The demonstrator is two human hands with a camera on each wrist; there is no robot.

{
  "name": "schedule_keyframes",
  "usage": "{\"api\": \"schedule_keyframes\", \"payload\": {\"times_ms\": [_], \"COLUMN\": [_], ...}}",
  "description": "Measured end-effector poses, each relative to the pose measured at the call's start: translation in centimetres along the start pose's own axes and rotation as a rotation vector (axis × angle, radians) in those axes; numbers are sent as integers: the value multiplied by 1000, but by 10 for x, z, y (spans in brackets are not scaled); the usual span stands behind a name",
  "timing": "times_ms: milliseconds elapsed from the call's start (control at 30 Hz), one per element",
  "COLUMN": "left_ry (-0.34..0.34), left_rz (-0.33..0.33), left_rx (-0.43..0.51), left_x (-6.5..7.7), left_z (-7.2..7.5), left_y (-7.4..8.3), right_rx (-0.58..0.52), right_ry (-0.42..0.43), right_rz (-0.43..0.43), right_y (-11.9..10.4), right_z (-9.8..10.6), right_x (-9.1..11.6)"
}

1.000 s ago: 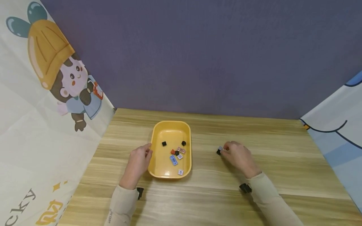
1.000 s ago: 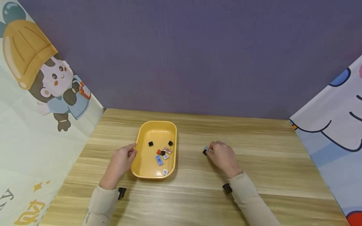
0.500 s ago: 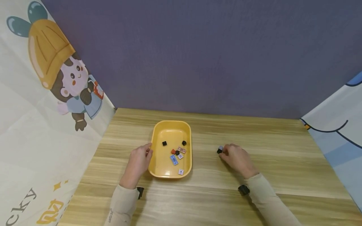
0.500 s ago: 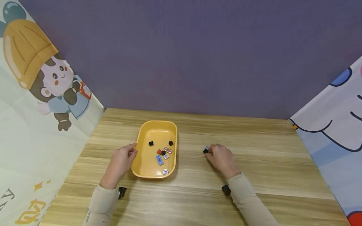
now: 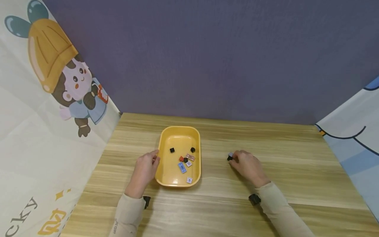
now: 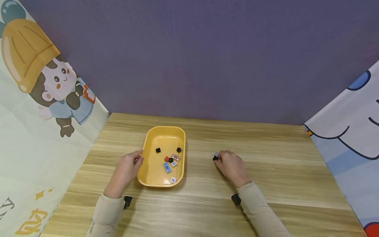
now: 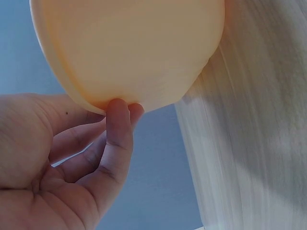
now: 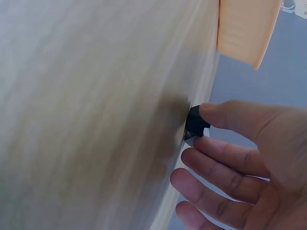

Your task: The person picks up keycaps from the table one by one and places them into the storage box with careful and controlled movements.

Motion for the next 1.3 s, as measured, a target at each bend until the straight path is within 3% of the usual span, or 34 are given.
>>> {"api": "schedule_keyframes", "payload": {"times_ms": [267,567,867,1067,1300], "left_ry": [-4,4,12,19,18], "left_rz": [0,-11,-24,-34,-35], "left_rx": [1,-4,2,-11,-18], "left_x": [-1,0,1,1,1], "left_z": [0,0,-1,-1,-2], "left_y": [0,0,0,0,0], "right_rx": [1,-78,-96,-88,-108], "right_ry": [40,129,175,159,193], "right_rz": [20,87,184,218,329], "right_y": [-6,-29,-77,-110,-139], "right_z": [5,26,51,53,51], "right_x": [3,11,20,23,28]}}
Point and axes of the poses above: each hand's wrist, its own x-axis away from the middle knuckle, its own z-axis out of the back of the hand, y = z × x, the point moved 6 cm from there along -x, towards the middle knuckle, and after that the axes turned 13 degrees about -z, right-handed, at the moved point
